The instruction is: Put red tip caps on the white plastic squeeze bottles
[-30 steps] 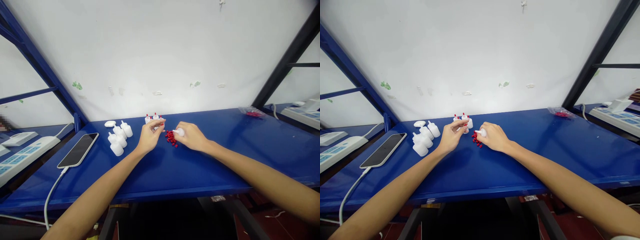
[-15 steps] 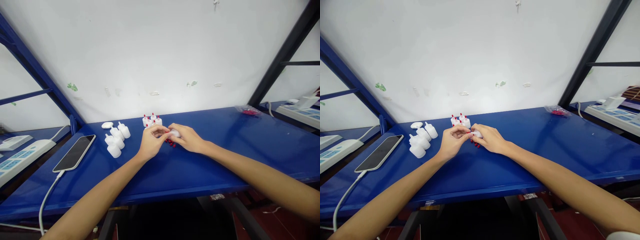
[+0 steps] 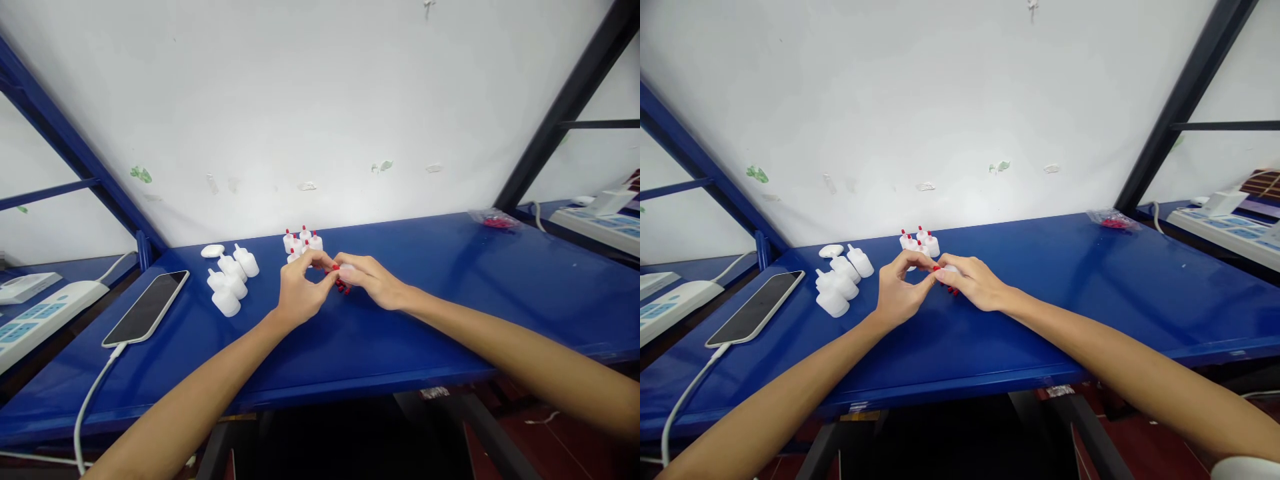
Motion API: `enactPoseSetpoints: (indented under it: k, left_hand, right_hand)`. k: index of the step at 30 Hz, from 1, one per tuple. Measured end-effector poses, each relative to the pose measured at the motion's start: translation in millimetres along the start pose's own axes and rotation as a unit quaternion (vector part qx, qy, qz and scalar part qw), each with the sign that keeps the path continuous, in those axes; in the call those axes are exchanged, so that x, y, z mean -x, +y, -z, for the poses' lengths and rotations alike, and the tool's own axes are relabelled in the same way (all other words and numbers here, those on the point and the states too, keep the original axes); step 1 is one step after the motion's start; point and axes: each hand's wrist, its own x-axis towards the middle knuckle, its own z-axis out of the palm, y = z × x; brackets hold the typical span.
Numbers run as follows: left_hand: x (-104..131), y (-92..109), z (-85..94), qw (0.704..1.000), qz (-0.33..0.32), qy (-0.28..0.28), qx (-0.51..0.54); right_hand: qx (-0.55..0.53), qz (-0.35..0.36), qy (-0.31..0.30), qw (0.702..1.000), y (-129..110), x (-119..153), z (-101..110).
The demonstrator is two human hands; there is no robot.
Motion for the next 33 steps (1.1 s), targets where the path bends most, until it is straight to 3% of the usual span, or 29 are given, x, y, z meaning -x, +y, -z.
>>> enactPoseSetpoints:
  k: [2,4,11,19,22,27,30,33]
  left_hand:
    - [2.6,1.4,-1.7,0.998,-0.040,0.032,-0.047]
    - [4.5,1.2,-3.0,0.993,-0.076,0.030,-0.088]
    - [7.4,-4.7,-2.4,0.958,-0.205,-0.146,-0.136]
    - [9.6,0.7,-1.1,0.936,-0.197,-0.247,-0.154]
    - [8.0,-4.7,-1.8,0.951,-0.166,-0.228,-0.128]
    - [0.6,-11.5,1.0,0.977,-0.141,-0.138,-0.087]
    - [-8.4,-15.8,11.6,0.988,-0.106,-0.060,-0.094]
    - [-18.3,-28.1,29.8,0.982,-0.069,0.000,-0.178]
  right_hand:
    - [-0.108,-0.033,0.001,0.994,-2.2,-2.9,-4.2]
    - [-0.171,-0.057,0.008,0.984,-4.2,-6.0,-8.4]
    - [-0.218,-0.094,0.103,0.966,-5.0,-6.3,-4.7]
    - [-0.165,-0.061,0.134,0.975,2.6,-4.9,0.3]
    - [-0.107,-0.056,0.107,0.987,6.1,-6.4,2.0]
    - [-0.075,-0.034,0.070,0.994,6.3,-7.8,1.6]
    - [-0.058,-0.048,0.074,0.994,8.3,-8.4,2.3]
    - [-0.037,-0.064,0.103,0.992,15.0,-9.2,6.6]
